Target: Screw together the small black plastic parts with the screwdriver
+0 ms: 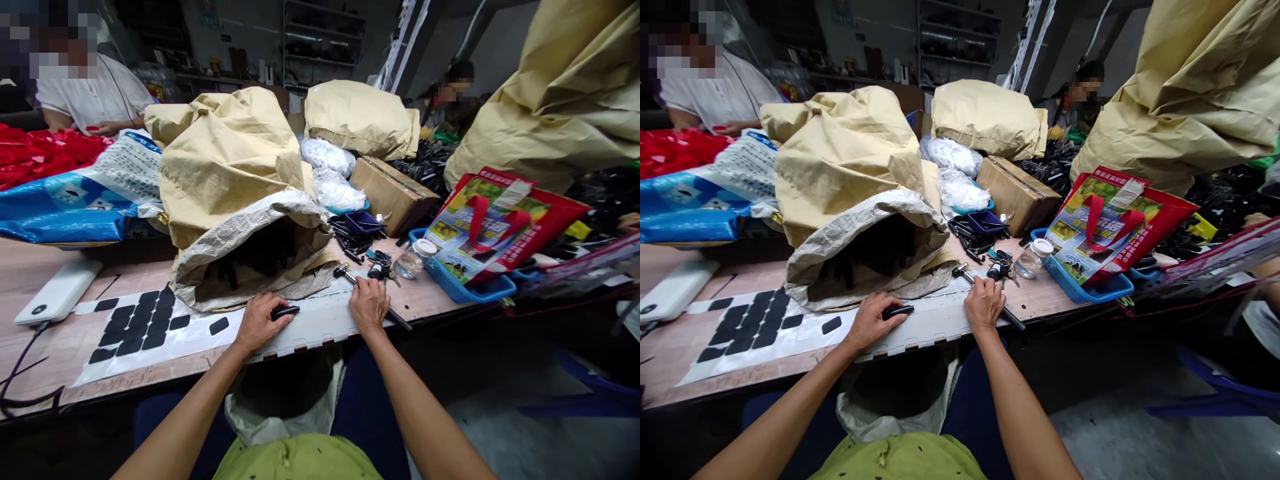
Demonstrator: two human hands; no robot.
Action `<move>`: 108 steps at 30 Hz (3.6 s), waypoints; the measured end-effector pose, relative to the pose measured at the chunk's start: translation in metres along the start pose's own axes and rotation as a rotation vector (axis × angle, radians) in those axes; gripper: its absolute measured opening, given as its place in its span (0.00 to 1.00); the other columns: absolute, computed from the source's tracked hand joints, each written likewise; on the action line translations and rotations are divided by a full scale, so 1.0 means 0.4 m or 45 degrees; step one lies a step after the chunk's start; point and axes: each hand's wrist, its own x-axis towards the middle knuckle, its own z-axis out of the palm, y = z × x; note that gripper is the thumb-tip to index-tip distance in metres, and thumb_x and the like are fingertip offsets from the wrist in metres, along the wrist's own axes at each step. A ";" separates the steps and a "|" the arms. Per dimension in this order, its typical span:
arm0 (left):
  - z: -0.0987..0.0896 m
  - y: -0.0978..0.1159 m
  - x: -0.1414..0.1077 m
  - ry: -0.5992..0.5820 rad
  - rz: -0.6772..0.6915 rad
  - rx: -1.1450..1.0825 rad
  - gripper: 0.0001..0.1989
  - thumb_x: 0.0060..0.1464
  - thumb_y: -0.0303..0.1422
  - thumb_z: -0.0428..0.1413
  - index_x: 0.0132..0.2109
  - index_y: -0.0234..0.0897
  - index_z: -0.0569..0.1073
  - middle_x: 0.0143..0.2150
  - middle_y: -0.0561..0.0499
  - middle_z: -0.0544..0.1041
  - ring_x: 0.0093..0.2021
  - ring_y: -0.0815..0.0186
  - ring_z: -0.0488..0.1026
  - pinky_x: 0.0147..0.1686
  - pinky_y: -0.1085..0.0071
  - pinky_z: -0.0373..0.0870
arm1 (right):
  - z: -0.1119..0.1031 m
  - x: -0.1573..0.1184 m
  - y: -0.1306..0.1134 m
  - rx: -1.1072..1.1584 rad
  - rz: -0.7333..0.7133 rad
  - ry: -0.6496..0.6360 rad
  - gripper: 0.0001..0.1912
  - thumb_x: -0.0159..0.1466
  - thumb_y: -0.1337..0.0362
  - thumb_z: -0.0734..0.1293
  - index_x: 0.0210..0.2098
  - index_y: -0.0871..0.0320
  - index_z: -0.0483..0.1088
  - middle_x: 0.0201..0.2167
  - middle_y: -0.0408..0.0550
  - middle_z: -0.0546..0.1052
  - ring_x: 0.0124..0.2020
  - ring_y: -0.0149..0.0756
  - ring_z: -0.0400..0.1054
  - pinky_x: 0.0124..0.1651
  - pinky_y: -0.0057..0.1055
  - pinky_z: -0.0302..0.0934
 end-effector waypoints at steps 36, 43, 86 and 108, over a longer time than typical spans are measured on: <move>0.009 -0.006 -0.003 0.047 0.015 -0.024 0.11 0.57 0.43 0.63 0.44 0.43 0.80 0.38 0.50 0.78 0.42 0.56 0.71 0.45 0.61 0.63 | 0.017 0.002 -0.006 -0.116 -0.053 0.019 0.16 0.69 0.64 0.62 0.53 0.54 0.74 0.47 0.55 0.72 0.50 0.47 0.60 0.46 0.38 0.49; 0.011 -0.008 -0.002 0.046 0.012 -0.029 0.11 0.56 0.43 0.63 0.43 0.43 0.79 0.38 0.50 0.78 0.43 0.56 0.72 0.46 0.60 0.64 | 0.011 0.001 -0.010 -0.156 -0.062 0.025 0.14 0.70 0.64 0.61 0.51 0.55 0.74 0.46 0.54 0.71 0.49 0.46 0.60 0.46 0.38 0.49; 0.007 -0.007 -0.003 0.048 0.020 -0.020 0.12 0.57 0.44 0.63 0.44 0.43 0.80 0.38 0.49 0.78 0.42 0.56 0.72 0.44 0.60 0.64 | 0.010 -0.001 -0.014 -0.158 -0.051 0.013 0.15 0.70 0.64 0.60 0.52 0.56 0.73 0.48 0.56 0.71 0.50 0.47 0.59 0.46 0.38 0.49; 0.018 -0.016 -0.014 0.052 0.035 -0.089 0.14 0.64 0.47 0.56 0.47 0.47 0.80 0.43 0.48 0.79 0.45 0.54 0.72 0.45 0.59 0.66 | 0.013 0.001 -0.007 -0.160 -0.041 0.015 0.14 0.70 0.63 0.62 0.53 0.54 0.72 0.48 0.52 0.71 0.51 0.45 0.59 0.47 0.37 0.49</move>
